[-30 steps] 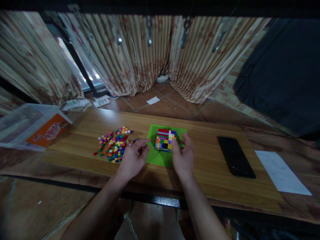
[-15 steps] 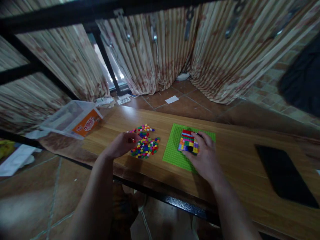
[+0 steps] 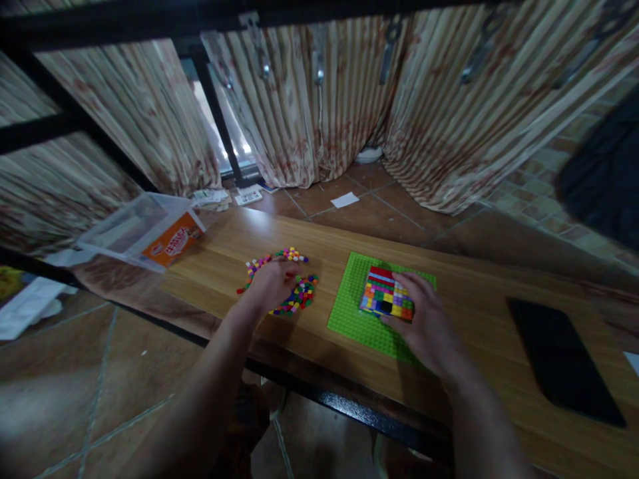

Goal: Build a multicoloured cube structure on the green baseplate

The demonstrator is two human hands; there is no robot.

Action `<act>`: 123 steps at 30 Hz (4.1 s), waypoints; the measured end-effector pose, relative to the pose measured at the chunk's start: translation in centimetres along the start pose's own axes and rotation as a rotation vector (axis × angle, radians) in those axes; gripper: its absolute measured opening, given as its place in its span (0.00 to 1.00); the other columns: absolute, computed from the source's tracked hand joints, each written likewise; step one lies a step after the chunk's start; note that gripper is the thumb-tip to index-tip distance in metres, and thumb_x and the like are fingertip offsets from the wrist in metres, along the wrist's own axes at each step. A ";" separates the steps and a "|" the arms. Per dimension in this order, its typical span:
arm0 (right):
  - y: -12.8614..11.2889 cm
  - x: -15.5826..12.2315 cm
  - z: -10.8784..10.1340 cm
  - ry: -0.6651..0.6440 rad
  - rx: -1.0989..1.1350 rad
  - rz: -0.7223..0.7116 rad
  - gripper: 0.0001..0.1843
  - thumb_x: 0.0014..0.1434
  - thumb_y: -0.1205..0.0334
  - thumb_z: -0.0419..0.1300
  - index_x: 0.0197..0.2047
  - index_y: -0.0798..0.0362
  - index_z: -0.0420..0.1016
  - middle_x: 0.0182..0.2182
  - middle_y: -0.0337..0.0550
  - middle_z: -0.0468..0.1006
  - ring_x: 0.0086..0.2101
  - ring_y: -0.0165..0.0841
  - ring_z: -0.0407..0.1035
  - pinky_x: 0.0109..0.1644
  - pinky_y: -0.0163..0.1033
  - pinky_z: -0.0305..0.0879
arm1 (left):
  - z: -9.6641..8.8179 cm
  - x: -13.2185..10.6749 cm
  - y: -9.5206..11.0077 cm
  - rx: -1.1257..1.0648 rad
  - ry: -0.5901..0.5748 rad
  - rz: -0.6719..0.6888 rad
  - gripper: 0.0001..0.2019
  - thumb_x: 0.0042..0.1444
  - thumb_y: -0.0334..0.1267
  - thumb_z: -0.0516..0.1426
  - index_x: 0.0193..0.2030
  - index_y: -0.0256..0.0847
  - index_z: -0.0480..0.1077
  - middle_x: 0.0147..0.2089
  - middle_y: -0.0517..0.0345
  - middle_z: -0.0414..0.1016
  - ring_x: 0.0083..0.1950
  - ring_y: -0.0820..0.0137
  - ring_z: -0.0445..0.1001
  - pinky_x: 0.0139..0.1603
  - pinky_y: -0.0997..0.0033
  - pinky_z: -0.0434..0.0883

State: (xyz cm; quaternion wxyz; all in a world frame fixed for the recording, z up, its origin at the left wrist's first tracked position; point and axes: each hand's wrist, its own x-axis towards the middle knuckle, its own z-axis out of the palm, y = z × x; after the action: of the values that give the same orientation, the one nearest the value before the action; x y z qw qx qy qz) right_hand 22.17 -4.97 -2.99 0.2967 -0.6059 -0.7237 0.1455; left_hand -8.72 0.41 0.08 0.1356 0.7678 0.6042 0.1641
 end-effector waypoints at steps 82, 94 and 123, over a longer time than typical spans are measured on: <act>-2.9 0.2 1.3 0.177 0.217 0.139 0.32 0.60 0.43 0.57 0.63 0.49 0.62 0.61 0.53 0.62 0.62 0.46 0.58 0.67 0.56 0.54 | 5.8 -1.8 10.9 -0.517 0.111 0.155 0.15 0.55 0.26 0.54 0.48 0.41 0.71 0.39 0.56 0.77 0.41 0.69 0.75 0.45 0.69 0.73; -2.5 0.4 2.6 0.263 0.178 0.212 0.29 0.56 0.42 0.59 0.57 0.48 0.71 0.60 0.51 0.63 0.61 0.48 0.59 0.66 0.56 0.55 | 4.3 -1.9 8.6 -0.428 0.156 0.069 0.11 0.57 0.28 0.55 0.46 0.41 0.72 0.41 0.54 0.78 0.41 0.68 0.76 0.45 0.68 0.74; -2.6 0.6 2.5 0.283 0.197 0.303 0.29 0.50 0.41 0.63 0.51 0.50 0.77 0.59 0.49 0.66 0.58 0.46 0.63 0.65 0.53 0.56 | 0.2 0.8 -1.1 0.212 0.112 -0.405 0.14 0.58 0.32 0.50 0.39 0.41 0.78 0.44 0.46 0.76 0.46 0.61 0.76 0.48 0.65 0.72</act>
State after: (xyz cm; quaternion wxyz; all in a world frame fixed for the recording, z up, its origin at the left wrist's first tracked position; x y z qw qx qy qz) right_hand 18.56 -4.61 -3.35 0.4278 -0.6901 -0.5578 0.1721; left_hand -9.47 1.41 -0.53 0.0504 0.6306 0.7664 0.1115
